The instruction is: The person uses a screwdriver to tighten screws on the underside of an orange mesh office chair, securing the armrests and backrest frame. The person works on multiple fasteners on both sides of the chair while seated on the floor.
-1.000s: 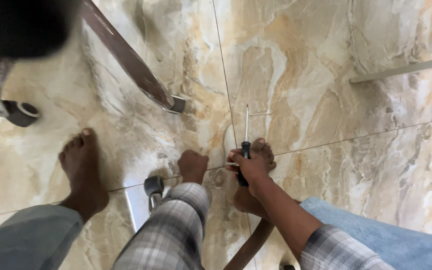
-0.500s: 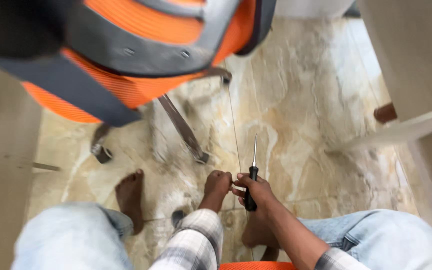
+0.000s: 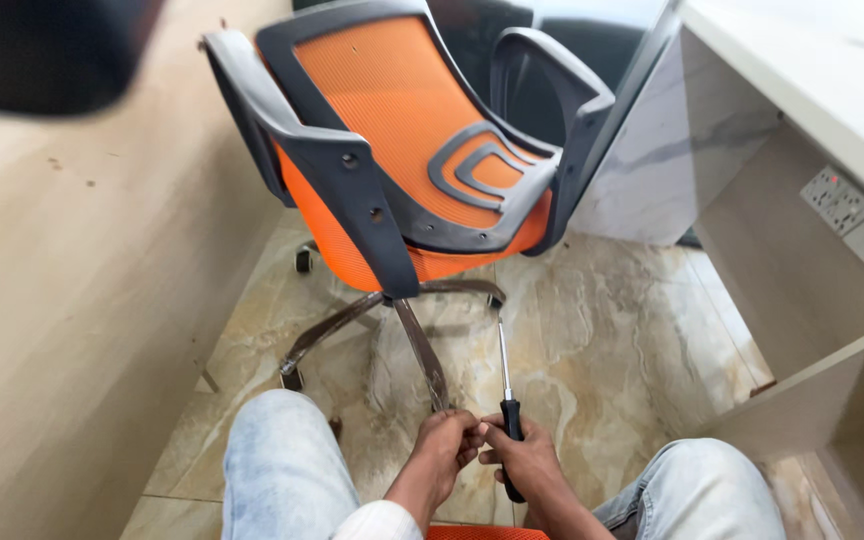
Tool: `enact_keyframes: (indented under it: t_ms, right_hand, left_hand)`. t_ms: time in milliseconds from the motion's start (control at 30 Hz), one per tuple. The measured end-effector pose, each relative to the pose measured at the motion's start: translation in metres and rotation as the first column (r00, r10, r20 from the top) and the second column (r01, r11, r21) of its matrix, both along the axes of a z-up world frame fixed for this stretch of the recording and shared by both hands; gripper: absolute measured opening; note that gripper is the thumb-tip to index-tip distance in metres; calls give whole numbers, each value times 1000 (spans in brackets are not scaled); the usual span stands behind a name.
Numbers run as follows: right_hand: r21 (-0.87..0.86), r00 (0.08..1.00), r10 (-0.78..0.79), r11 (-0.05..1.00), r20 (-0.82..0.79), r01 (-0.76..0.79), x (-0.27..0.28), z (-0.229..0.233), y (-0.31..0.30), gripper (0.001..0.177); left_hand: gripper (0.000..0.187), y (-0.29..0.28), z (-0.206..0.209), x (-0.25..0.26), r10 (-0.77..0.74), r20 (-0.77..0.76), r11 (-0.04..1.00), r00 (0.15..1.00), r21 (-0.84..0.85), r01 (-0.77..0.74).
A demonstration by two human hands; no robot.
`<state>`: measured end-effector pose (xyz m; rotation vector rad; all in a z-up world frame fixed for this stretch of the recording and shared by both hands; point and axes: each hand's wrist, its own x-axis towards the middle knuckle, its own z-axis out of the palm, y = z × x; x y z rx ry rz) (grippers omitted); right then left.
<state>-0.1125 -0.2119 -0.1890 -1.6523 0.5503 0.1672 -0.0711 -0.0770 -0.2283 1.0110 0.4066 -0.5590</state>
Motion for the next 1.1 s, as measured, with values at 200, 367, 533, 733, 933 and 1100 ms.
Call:
enact_keyframes:
  t_ms: [200, 367, 533, 733, 933, 1100]
  right_hand:
    - [-10, 993, 68, 998, 92, -68, -22, 41, 16, 29]
    - [97, 983, 16, 995, 182, -34, -35, 48, 31, 27]
    - [138, 988, 40, 988, 148, -61, -41, 51, 32, 26]
    - [122, 942, 194, 964, 274, -234, -26, 76, 56, 27]
    - [226, 920, 190, 934, 343, -277, -9, 115, 112, 24]
    - [347, 862, 301, 822, 407, -451, 9, 168, 172, 18]
  left_hand:
    - [12, 18, 23, -24, 69, 67, 993, 995, -97, -63]
    - [20, 34, 46, -43, 35, 107, 999, 994, 1, -35]
    - [24, 41, 66, -54, 12, 136, 995, 991, 92, -25]
    - [19, 59, 83, -55, 182, 179, 980, 967, 53, -194]
    - [29, 123, 105, -40, 367, 415, 906, 832, 42, -420]
    - [37, 193, 159, -49, 484, 696, 683, 530, 78, -726]
